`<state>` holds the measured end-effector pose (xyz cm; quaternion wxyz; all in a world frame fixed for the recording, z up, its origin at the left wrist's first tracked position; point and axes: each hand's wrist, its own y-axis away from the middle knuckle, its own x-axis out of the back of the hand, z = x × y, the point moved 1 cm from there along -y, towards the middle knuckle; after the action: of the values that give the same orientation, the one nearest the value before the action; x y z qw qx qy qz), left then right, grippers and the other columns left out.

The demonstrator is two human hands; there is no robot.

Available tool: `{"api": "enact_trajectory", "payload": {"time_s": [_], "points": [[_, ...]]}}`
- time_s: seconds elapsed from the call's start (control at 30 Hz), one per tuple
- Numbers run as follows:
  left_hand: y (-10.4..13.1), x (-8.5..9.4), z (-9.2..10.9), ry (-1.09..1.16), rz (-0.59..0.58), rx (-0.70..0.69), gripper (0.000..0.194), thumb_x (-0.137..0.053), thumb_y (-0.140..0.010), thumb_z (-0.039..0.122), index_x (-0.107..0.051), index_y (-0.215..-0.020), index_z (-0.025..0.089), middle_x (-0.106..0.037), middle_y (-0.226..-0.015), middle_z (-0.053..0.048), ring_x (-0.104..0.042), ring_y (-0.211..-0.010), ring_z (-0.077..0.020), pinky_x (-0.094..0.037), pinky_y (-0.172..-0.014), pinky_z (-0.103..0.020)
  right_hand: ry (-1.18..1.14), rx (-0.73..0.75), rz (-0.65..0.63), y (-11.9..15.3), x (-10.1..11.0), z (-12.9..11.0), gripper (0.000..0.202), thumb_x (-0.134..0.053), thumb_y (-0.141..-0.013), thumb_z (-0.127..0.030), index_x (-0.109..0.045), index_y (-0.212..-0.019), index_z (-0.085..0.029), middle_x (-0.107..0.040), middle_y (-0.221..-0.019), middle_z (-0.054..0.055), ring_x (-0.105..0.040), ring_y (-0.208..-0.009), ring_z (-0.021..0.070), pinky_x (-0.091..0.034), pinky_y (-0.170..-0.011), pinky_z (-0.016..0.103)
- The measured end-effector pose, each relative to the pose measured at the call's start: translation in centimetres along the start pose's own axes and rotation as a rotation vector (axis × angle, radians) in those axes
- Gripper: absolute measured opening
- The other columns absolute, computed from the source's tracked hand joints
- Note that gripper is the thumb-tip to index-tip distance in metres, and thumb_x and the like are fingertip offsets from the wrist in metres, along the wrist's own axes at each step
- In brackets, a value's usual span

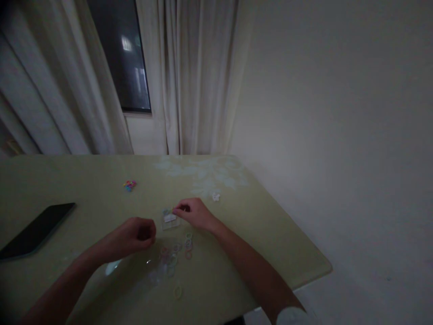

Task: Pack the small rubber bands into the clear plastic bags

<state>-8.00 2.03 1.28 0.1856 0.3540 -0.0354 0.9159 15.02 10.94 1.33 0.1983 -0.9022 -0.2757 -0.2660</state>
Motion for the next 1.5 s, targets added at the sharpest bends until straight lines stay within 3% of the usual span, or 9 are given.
{"api": "enact_trajectory", "payload": {"time_s": [0.13, 0.23, 0.6, 0.73, 0.83, 1.0, 1.17, 1.5], "points": [[-0.9, -0.6, 1.0, 0.233, 0.213, -0.052, 0.024, -0.067, -0.085, 0.042, -0.07, -0.082, 0.018, -0.072, -0.075, -0.003, -0.065, -0.069, -0.0184, -0.05, -0.065, -0.027, -0.371, -0.121, -0.019, 2.3, -1.5, 0.5, 0.036, -0.071, -0.091, -0.052, -0.077, -0.089, -0.016, -0.069, -0.074, 0.001, -0.054, -0.055, 0.0099, -0.043, -0.055, 0.023], [-1.3, -1.3, 1.7, 0.333, 0.306, -0.053, 0.028, -0.071, -0.083, 0.046, -0.073, -0.085, 0.019, -0.077, -0.08, -0.006, -0.07, -0.074, -0.0212, -0.055, -0.07, -0.03, -0.461, -0.129, 0.003, 2.2, -1.9, 0.1, 0.04, -0.077, -0.083, -0.055, -0.075, -0.088, -0.015, -0.071, -0.077, 0.002, -0.057, -0.056, 0.0104, -0.047, -0.056, 0.024], [-1.4, -1.9, 2.1, 0.404, 0.332, -0.019, 0.034, -0.075, -0.08, 0.052, -0.074, -0.084, 0.019, -0.079, -0.08, -0.006, -0.073, -0.075, -0.023, -0.056, -0.069, -0.03, -0.417, -0.117, 0.03, 2.2, -2.4, 0.1, 0.026, -0.079, -0.081, -0.039, -0.077, -0.086, -0.014, -0.068, -0.069, 0.001, -0.057, -0.059, 0.0112, -0.044, -0.057, 0.024], [-1.3, -1.0, 1.2, 0.282, 0.264, -0.018, 0.029, -0.068, -0.085, 0.047, -0.075, -0.088, 0.019, -0.078, -0.078, -0.005, -0.071, -0.071, -0.0214, -0.054, -0.068, -0.029, -0.258, -0.083, 0.11, 1.6, -1.7, 0.4, 0.017, -0.076, -0.084, -0.031, -0.078, -0.086, -0.014, -0.071, -0.073, 0.002, -0.059, -0.064, 0.0124, -0.044, -0.061, 0.024], [-1.1, -0.4, 0.5, 0.062, 0.113, -0.02, 0.026, -0.062, -0.088, 0.04, -0.077, -0.083, 0.02, -0.077, -0.075, -0.004, -0.069, -0.07, -0.0208, -0.05, -0.067, -0.027, 0.015, -0.092, 0.144, -0.2, -0.6, 0.1, 0.011, -0.075, -0.084, -0.023, -0.081, -0.087, -0.015, -0.074, -0.074, 0.003, -0.062, -0.067, 0.0134, -0.044, -0.063, 0.024], [-0.9, -1.3, 0.1, -0.127, -0.073, -0.002, 0.026, -0.058, -0.085, 0.031, -0.082, -0.09, 0.021, -0.081, -0.089, -0.005, -0.072, -0.081, -0.0235, -0.049, -0.074, -0.028, 0.459, -0.194, -0.063, -4.6, -0.2, -0.7, 0.016, -0.073, -0.085, -0.025, -0.084, -0.094, -0.019, -0.08, -0.085, 0.006, -0.071, -0.076, 0.0163, -0.045, -0.066, 0.023], [-1.0, -2.2, 0.5, -0.219, -0.094, 0.003, 0.026, -0.057, -0.082, 0.026, -0.081, -0.088, 0.02, -0.078, -0.089, -0.006, -0.069, -0.081, -0.0222, -0.045, -0.072, -0.027, 0.585, -0.25, -0.135, -6.4, -1.6, -0.8, 0.016, -0.073, -0.079, -0.022, -0.084, -0.091, -0.021, -0.081, -0.089, 0.009, -0.074, -0.08, 0.0209, -0.049, -0.066, 0.024], [-1.1, -2.6, 0.3, -0.208, -0.063, -0.016, 0.022, -0.056, -0.08, 0.022, -0.077, -0.084, 0.018, -0.075, -0.086, -0.005, -0.068, -0.078, -0.0218, -0.043, -0.07, -0.027, 0.766, -0.237, -0.145, -5.6, -2.3, -1.7, 0.02, -0.065, -0.084, -0.022, -0.079, -0.098, -0.018, -0.078, -0.103, 0.017, -0.075, -0.097, 0.0293, -0.057, -0.076, 0.034]]}}
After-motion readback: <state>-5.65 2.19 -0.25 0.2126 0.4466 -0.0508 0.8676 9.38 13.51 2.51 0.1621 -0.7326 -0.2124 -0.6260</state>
